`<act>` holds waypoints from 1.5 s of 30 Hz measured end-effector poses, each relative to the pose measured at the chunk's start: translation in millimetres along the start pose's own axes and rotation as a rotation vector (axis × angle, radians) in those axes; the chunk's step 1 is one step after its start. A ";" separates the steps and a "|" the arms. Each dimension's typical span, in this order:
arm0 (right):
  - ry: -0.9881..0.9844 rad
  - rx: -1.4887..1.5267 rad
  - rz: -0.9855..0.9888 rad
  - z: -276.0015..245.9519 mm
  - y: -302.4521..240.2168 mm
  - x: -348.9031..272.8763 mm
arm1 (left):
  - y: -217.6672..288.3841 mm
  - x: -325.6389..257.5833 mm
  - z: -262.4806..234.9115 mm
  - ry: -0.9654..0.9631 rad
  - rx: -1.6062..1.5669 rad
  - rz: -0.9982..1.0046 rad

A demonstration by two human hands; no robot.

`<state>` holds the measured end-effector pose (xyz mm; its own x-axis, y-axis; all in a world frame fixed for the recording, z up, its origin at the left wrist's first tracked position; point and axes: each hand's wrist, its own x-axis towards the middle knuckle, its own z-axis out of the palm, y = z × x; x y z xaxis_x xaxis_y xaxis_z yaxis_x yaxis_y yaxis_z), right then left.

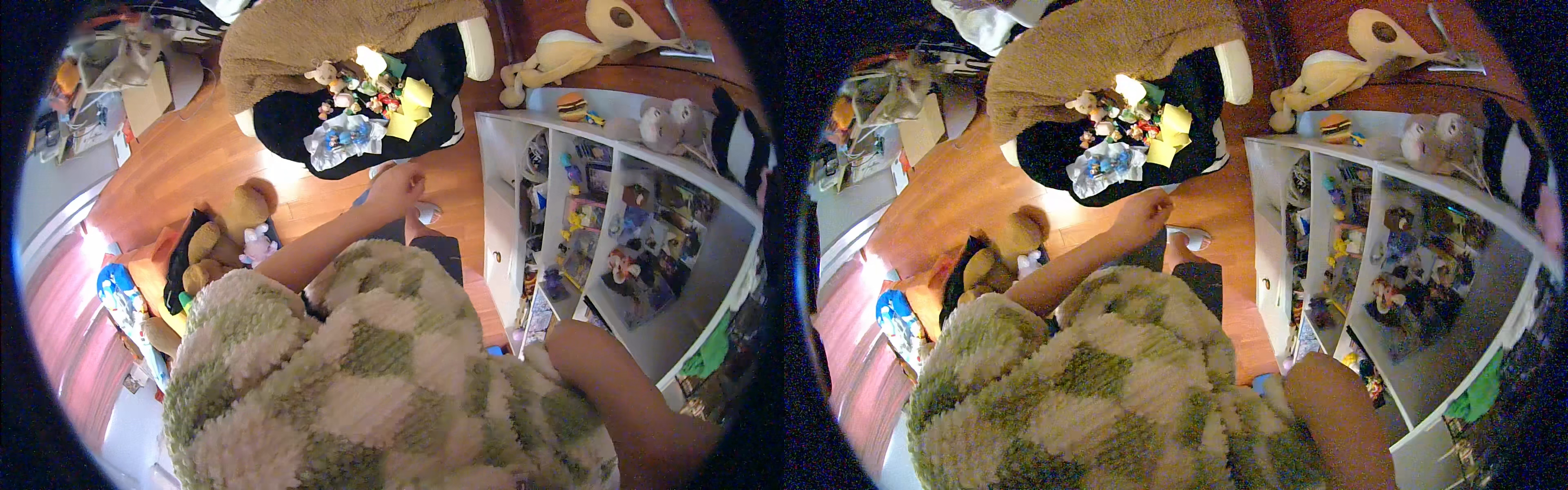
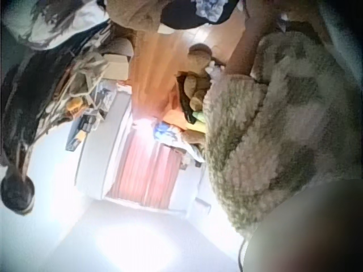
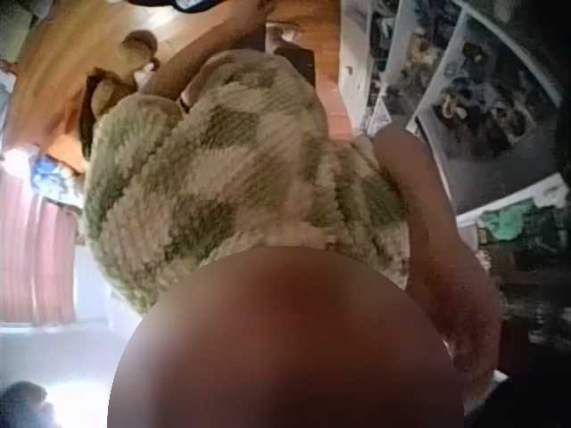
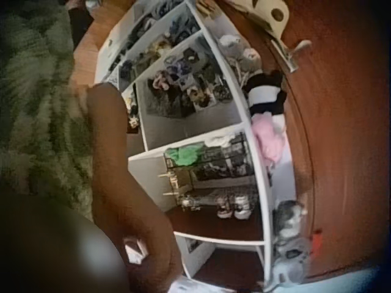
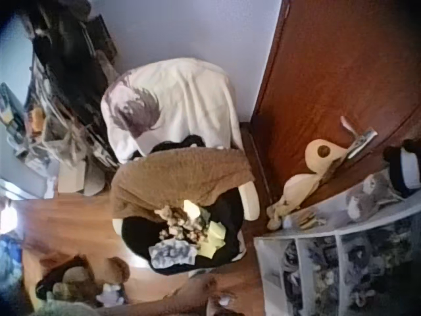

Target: The person assembles a miniature wooden dollhouse by applying adhesive-backed paper panels to the interior walls and inserting small wooden furniture pieces. The person handles paper panels, a wooden dollhouse frame, and miniature furniture, placing items into the structure.

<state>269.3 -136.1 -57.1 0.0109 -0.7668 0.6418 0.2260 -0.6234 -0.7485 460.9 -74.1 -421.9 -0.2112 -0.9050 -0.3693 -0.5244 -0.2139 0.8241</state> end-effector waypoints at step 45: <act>0.048 -0.598 1.115 -23.2 487.4 -400.5 | -225.0 115.0 119.5 0.788 -1.393 -0.819</act>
<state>352.5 -136.4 -682.8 -0.1267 -0.9156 -0.3816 -0.3573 0.4010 -0.8435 456.0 -86.1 -701.1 0.3388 -0.2758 -0.8995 0.8134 -0.3946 0.4274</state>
